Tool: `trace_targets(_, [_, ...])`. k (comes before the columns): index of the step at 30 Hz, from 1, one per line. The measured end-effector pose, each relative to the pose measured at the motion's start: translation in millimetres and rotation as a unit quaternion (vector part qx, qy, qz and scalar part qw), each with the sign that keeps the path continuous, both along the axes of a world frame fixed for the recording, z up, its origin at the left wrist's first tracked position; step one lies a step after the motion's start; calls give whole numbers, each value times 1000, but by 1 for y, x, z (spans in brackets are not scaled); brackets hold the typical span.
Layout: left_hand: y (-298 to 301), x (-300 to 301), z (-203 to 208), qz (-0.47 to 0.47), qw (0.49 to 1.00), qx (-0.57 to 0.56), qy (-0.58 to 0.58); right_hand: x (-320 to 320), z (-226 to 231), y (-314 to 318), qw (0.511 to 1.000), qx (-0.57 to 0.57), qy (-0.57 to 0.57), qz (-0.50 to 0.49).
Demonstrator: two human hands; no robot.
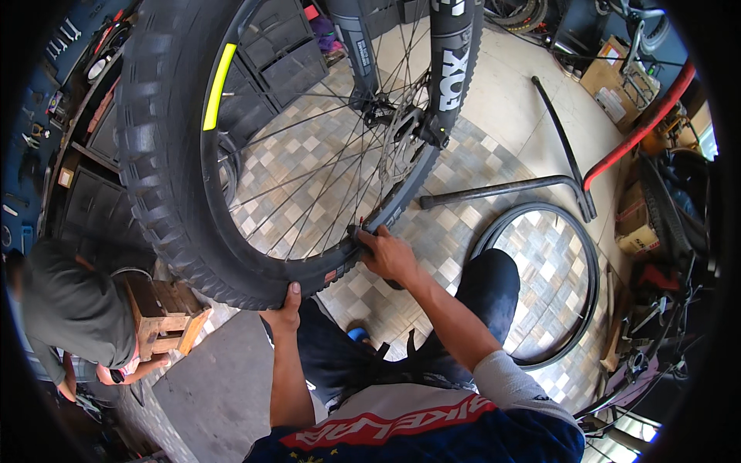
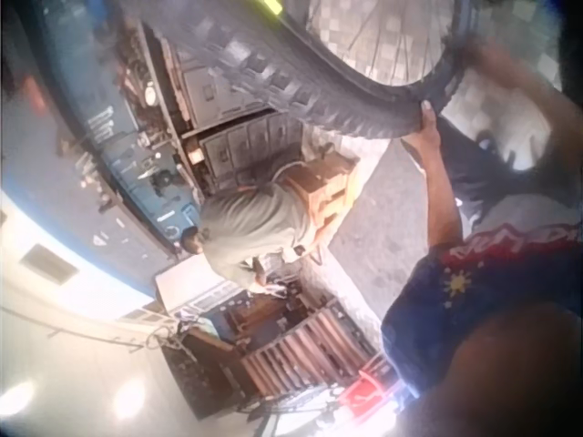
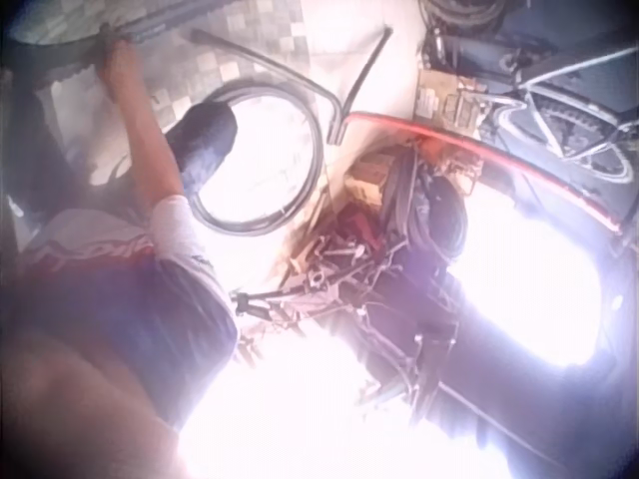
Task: The person wipes the front tire and fork of a bicycle with a cloth, then wipes the handlebars and crankset. The bicycle is mounted on a repair stand in a workshop.
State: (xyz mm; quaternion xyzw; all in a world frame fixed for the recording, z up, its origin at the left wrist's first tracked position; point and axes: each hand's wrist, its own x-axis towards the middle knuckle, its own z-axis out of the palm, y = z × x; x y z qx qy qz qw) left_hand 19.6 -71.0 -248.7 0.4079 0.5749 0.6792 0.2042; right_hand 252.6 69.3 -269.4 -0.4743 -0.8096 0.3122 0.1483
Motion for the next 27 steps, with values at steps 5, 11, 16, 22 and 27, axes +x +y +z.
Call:
trace_targets(5, [3,3,-9,3,1000,3,-26,-9,-1,12,998,54,-38,-14])
trace_targets(11, [5,1,-16,10,1000,-15,-11,37,-22,-26,998,5,-57,29])
trace_targets(16, [7,3,-18,1,999,5,-53,81,-37,-16,981,-6,193,20])
trace_targets(22, [10,8,-22,2,998,-1,-69,112,-24,-13,998,-36,30,-43])
trace_targets(27, [13,7,-9,4,999,17,-43,133,-8,-9,890,-315,239,-228])
